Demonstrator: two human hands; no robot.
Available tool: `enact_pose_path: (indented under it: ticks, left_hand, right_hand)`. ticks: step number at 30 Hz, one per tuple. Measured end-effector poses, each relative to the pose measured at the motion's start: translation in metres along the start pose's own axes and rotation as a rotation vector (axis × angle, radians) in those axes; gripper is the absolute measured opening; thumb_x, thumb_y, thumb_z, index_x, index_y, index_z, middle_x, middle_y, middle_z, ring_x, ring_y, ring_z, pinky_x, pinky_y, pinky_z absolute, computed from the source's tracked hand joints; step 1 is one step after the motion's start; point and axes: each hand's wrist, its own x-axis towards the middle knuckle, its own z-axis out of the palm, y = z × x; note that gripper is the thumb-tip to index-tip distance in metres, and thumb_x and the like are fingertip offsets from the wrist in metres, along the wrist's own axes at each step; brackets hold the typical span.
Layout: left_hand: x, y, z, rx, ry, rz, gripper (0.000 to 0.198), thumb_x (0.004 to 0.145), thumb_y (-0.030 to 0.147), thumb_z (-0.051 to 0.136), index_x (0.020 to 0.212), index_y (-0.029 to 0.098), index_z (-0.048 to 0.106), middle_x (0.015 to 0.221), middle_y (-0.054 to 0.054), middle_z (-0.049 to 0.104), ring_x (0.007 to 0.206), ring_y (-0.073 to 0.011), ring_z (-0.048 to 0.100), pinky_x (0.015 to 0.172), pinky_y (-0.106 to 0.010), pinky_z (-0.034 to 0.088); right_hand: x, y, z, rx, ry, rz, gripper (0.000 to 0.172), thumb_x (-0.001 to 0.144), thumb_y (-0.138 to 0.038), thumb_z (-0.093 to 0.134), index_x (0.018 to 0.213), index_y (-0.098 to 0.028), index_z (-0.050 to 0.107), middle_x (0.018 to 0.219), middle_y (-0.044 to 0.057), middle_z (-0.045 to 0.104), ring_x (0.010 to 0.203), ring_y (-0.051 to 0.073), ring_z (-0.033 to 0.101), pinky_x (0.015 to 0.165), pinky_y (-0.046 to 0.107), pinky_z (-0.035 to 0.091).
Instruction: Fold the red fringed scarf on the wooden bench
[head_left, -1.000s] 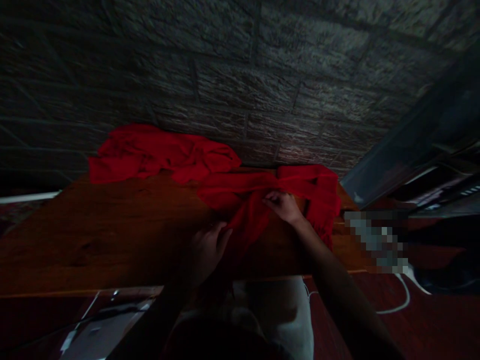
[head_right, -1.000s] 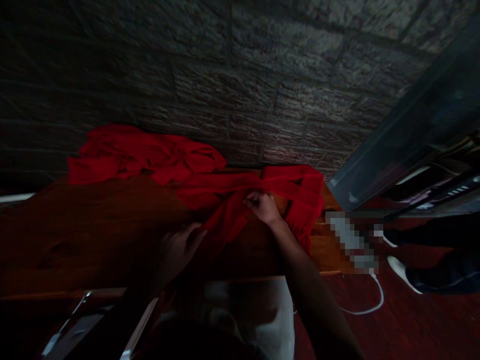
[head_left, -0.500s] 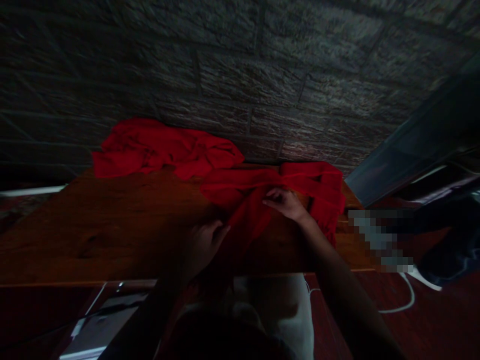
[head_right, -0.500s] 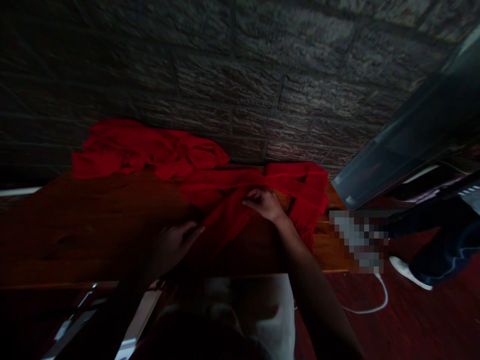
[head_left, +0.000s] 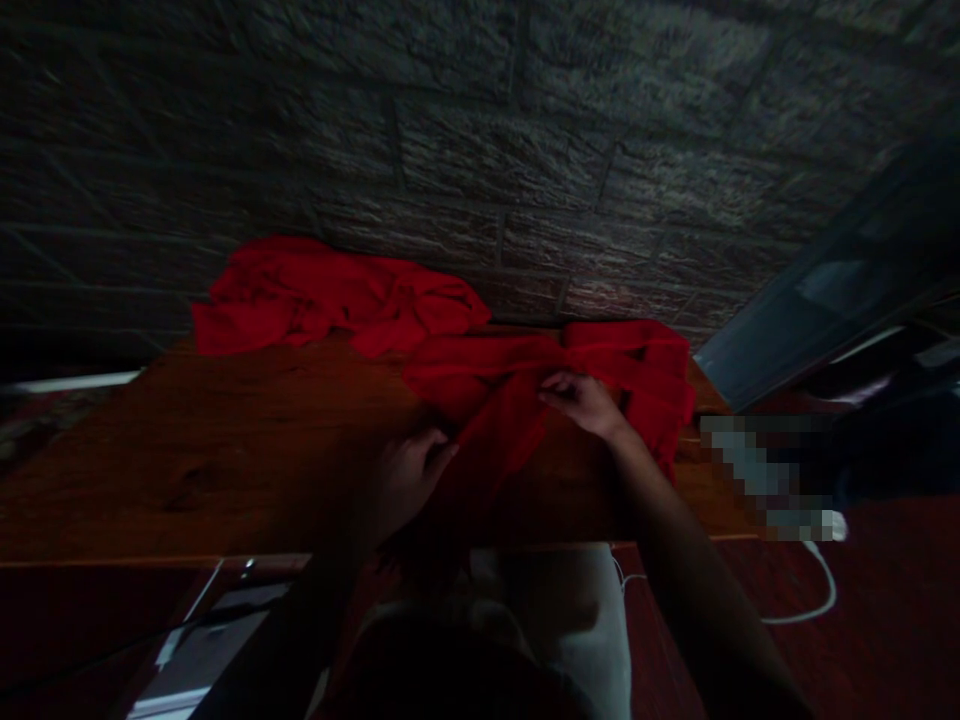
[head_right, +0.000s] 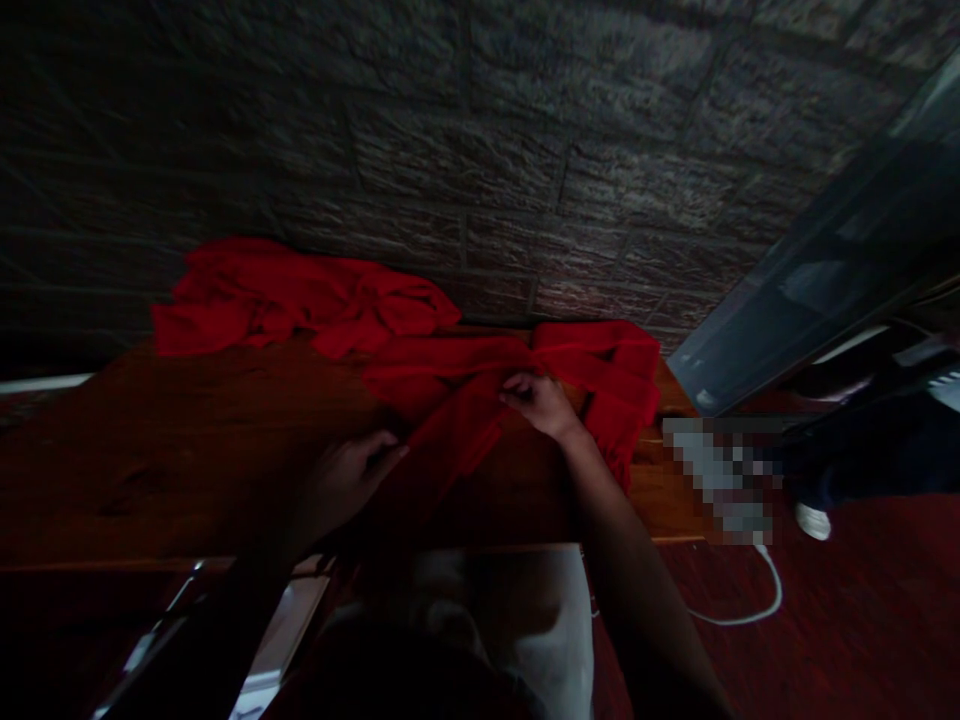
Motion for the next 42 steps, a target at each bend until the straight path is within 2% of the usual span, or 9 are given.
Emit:
enact_pose_path:
  ticks: [5,8,10,13,17,21,31,36,42]
  left_hand:
    - [-0.002,-0.003,0.002,0.034,0.020,-0.027,0.037,0.098,0.045,0.038,0.102,0.019,0.065,0.101,-0.008,0.074,0.093,-0.0239,0.069,0.082,-0.033,0.049]
    - [-0.005,0.005,0.008,0.169,0.179,-0.043,0.036,0.099,0.042,0.040,0.115,0.018,0.062,0.107,-0.010,0.071,0.096,-0.0259,0.068,0.085,-0.036,0.049]
    - [-0.005,0.016,0.013,0.210,0.270,0.049,0.035,0.100,0.040,0.040,0.118,0.019,0.062,0.112,-0.011,0.069,0.101,-0.0262,0.066,0.090,-0.037,0.049]
    - [0.000,0.038,0.015,0.216,0.254,0.200,0.031,0.100,0.036,0.042,0.116,0.021,0.064,0.116,-0.009,0.068,0.107,-0.0251,0.064,0.094,-0.037,0.048]
    - [0.014,0.058,0.014,0.242,0.092,0.183,0.026,0.100,0.036,0.045,0.113,0.021,0.062,0.109,-0.007,0.071,0.093,-0.0230,0.068,0.080,-0.033,0.050]
    - [0.022,0.064,0.018,0.253,-0.012,0.203,0.024,0.098,0.039,0.047,0.106,0.020,0.059,0.105,-0.007,0.072,0.093,-0.0230,0.069,0.076,-0.031,0.049]
    - [0.023,0.063,0.025,0.334,-0.032,0.198,0.022,0.099,0.034,0.044,0.103,0.020,0.060,0.097,-0.009,0.073,0.087,-0.0241,0.070,0.072,-0.031,0.047]
    - [0.021,0.063,0.026,0.355,-0.002,0.217,0.027,0.101,0.033,0.036,0.102,0.021,0.060,0.091,-0.008,0.073,0.081,-0.0238,0.070,0.068,-0.031,0.046]
    - [0.018,0.061,0.030,0.326,0.029,0.259,0.025,0.100,0.032,0.039,0.097,0.021,0.061,0.096,-0.006,0.073,0.084,-0.0220,0.069,0.066,-0.029,0.044]
  right_hand:
    - [-0.002,0.010,-0.018,-0.068,0.171,0.192,0.023,0.080,-0.038,0.064,0.091,-0.020,0.073,0.076,0.002,0.071,0.060,0.014,0.060,0.061,0.026,0.046]
    - [-0.003,0.021,-0.028,-0.027,0.296,0.315,0.024,0.079,-0.031,0.061,0.097,-0.019,0.072,0.074,0.001,0.071,0.056,0.013,0.061,0.060,0.026,0.048]
    - [-0.003,0.025,-0.031,0.032,0.309,0.346,0.025,0.077,-0.029,0.063,0.098,-0.018,0.072,0.073,0.002,0.071,0.054,0.013,0.061,0.059,0.026,0.049]
    - [-0.003,0.021,-0.031,0.178,0.210,0.317,0.028,0.071,-0.035,0.070,0.093,-0.016,0.071,0.078,0.004,0.072,0.055,0.012,0.059,0.056,0.026,0.048]
    - [-0.006,0.001,-0.024,0.348,-0.069,0.173,0.038,0.066,-0.046,0.077,0.089,-0.016,0.070,0.084,0.004,0.071,0.064,0.013,0.061,0.053,0.024,0.048]
    - [-0.010,-0.013,-0.018,0.397,-0.257,0.104,0.043,0.069,-0.047,0.078,0.097,-0.016,0.070,0.081,0.002,0.070,0.064,0.012,0.060,0.054,0.022,0.046]
    - [-0.009,-0.015,-0.017,0.329,-0.318,0.077,0.046,0.070,-0.045,0.076,0.106,-0.017,0.070,0.074,-0.001,0.066,0.060,0.010,0.054,0.056,0.022,0.043]
    - [-0.008,-0.006,-0.023,0.344,-0.218,0.085,0.047,0.069,-0.044,0.075,0.106,-0.016,0.069,0.081,0.002,0.068,0.065,0.012,0.058,0.057,0.023,0.045]
    - [-0.002,0.026,-0.031,0.152,0.202,0.221,0.034,0.070,-0.036,0.065,0.097,-0.016,0.068,0.084,0.006,0.070,0.070,0.016,0.062,0.058,0.025,0.047]
